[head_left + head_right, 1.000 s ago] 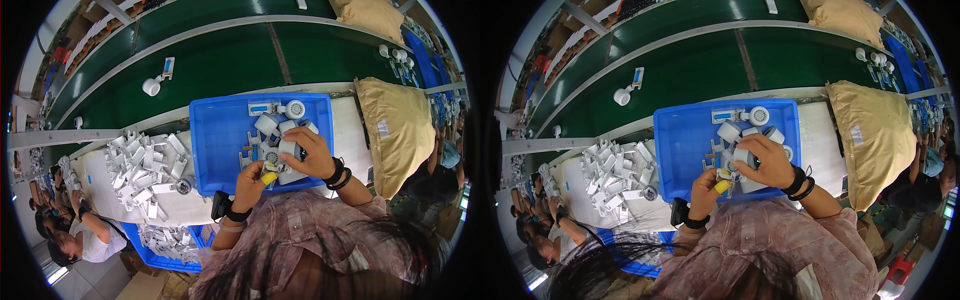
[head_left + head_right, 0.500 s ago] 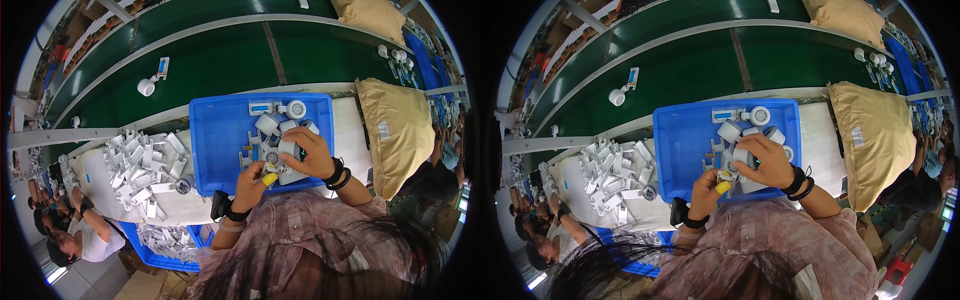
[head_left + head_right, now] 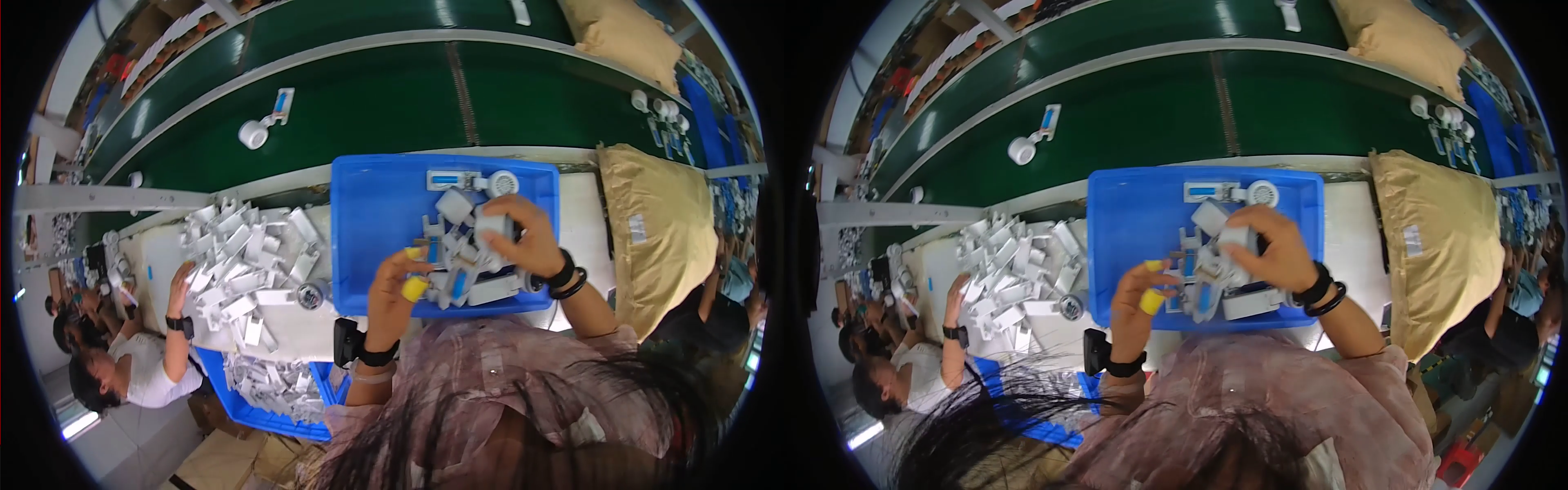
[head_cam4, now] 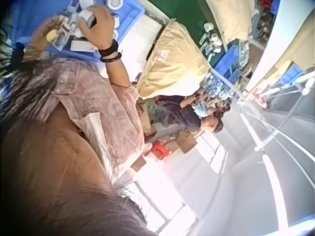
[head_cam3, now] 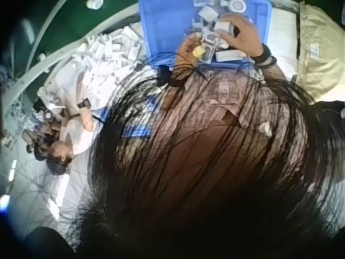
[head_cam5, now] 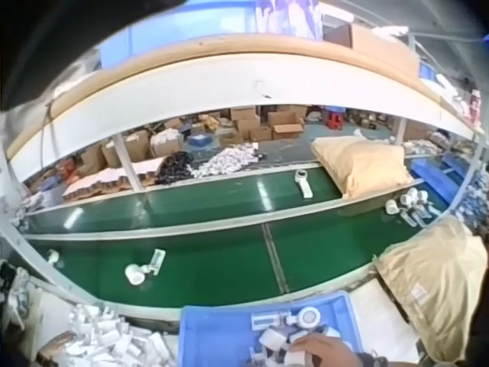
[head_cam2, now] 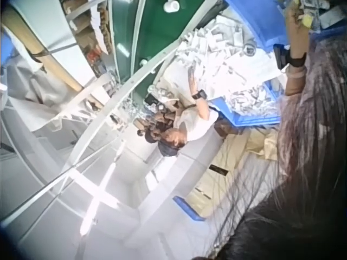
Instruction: The person assembles small fans by picking up a motor and a white plastic housing, fitting them together, and placing the unit onto a green conveyor belt.
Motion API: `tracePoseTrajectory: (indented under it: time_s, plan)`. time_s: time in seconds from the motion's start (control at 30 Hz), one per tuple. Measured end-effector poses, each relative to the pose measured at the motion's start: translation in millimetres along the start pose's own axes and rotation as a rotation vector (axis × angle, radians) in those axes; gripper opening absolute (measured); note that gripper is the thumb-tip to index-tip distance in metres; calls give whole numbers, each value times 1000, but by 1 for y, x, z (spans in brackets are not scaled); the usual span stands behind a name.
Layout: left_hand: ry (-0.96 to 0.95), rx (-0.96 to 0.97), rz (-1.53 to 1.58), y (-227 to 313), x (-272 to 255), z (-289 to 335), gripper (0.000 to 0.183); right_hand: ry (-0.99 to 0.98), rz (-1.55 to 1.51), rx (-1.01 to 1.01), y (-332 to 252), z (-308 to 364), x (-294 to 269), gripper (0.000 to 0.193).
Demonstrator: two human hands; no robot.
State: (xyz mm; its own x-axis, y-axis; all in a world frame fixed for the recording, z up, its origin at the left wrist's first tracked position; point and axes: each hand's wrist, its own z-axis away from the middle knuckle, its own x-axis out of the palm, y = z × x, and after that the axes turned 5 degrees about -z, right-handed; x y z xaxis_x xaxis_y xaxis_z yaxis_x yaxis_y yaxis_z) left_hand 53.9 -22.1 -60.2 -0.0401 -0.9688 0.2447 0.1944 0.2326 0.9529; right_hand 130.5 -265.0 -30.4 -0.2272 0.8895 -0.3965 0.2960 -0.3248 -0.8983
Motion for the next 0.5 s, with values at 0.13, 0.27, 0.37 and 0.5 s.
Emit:
tracePoseTrajectory:
  time_s: [0.13,0.27,0.37,0.5]
  plan:
    - [324,131,-185,34,-70,12,22,226,-379,232,45,-25,-33,18]
    - [558,-11,-800,7,-136,37,32,406,-592,512,86,-75,-71,27]
    - [500,-7,-1141,-28,-164,53,42,355,-616,623,124,-96,-96,29]
    - [574,-6,-1316,-38,-153,52,57,302,-600,797,147,-110,-99,33]
